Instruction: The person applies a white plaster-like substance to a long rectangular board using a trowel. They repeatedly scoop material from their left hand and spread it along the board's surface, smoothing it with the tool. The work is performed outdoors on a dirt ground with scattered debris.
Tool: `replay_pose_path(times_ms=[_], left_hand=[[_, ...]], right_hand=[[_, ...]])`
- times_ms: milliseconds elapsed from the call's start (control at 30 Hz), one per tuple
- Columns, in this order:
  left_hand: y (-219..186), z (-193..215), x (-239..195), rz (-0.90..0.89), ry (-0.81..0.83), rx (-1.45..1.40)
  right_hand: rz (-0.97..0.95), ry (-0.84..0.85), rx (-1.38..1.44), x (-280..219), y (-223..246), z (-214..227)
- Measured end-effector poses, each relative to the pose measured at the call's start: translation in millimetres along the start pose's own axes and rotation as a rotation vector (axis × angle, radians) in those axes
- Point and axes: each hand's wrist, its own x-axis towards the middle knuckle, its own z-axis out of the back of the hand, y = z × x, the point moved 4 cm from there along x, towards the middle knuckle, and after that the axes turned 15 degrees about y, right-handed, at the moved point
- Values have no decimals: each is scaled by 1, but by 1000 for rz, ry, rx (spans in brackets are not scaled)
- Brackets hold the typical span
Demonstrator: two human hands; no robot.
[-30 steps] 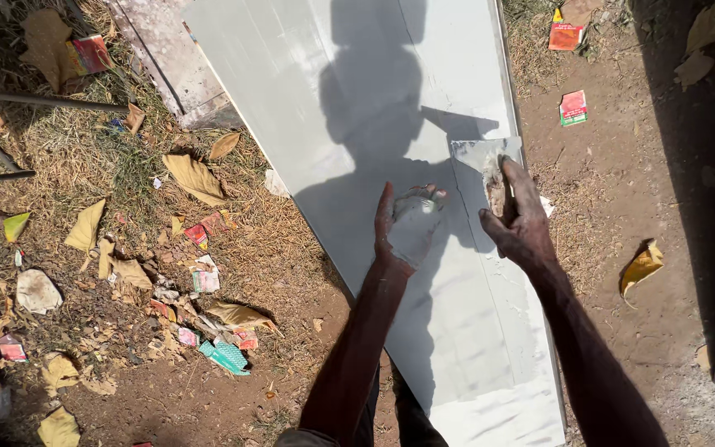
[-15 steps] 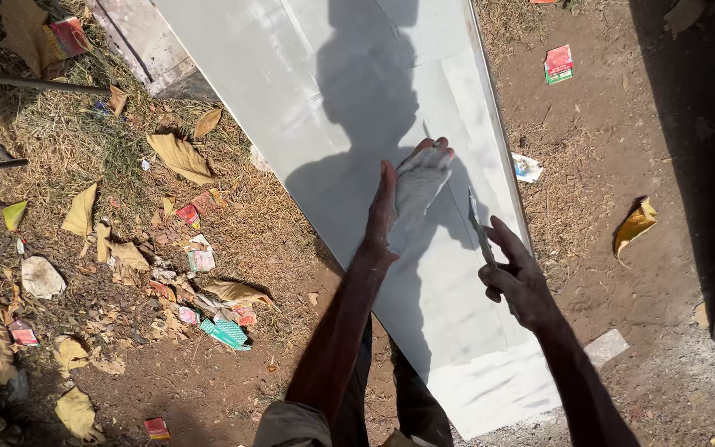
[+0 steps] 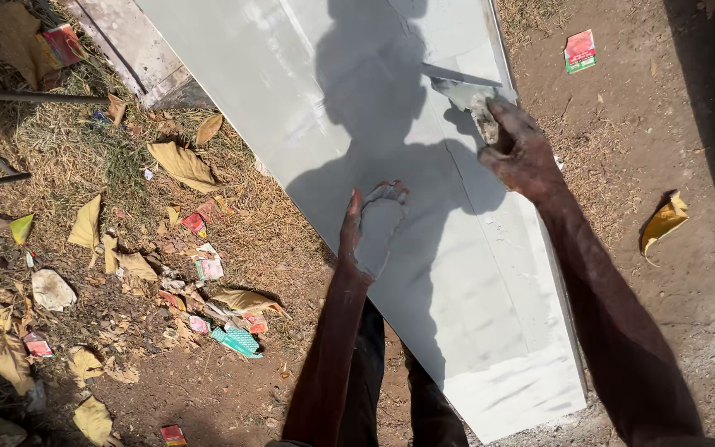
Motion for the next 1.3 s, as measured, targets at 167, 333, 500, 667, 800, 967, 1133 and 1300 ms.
replay_pose_path(times_ms=[167,333,500,667,800,967,1133,1300], left_hand=[[60,53,-96,76,-179,-146],[92,89,-146,114,-198,-57],[114,99,-150,199,-316,-97],[120,74,-154,197,-173,-59],[112,54,-147,224,-161,-38],[107,47,-143,188,-163,-51],[105,55,-136,177,-144,-38],[106,66,-136,170,-84,-24]], right_hand=[[-95,44,-511,99,-46,10],[-105,97,-389,95,-79,-2],[-82,24,-470,-13,-140,-71],[-118,33,-398,-96,-177,-107],[-208,113,-248,-84,-128,-61],[-40,7,-470,45,-57,-11],[-156,196,-478,113,-56,5],[-32,151,-491,19,-85,-40]])
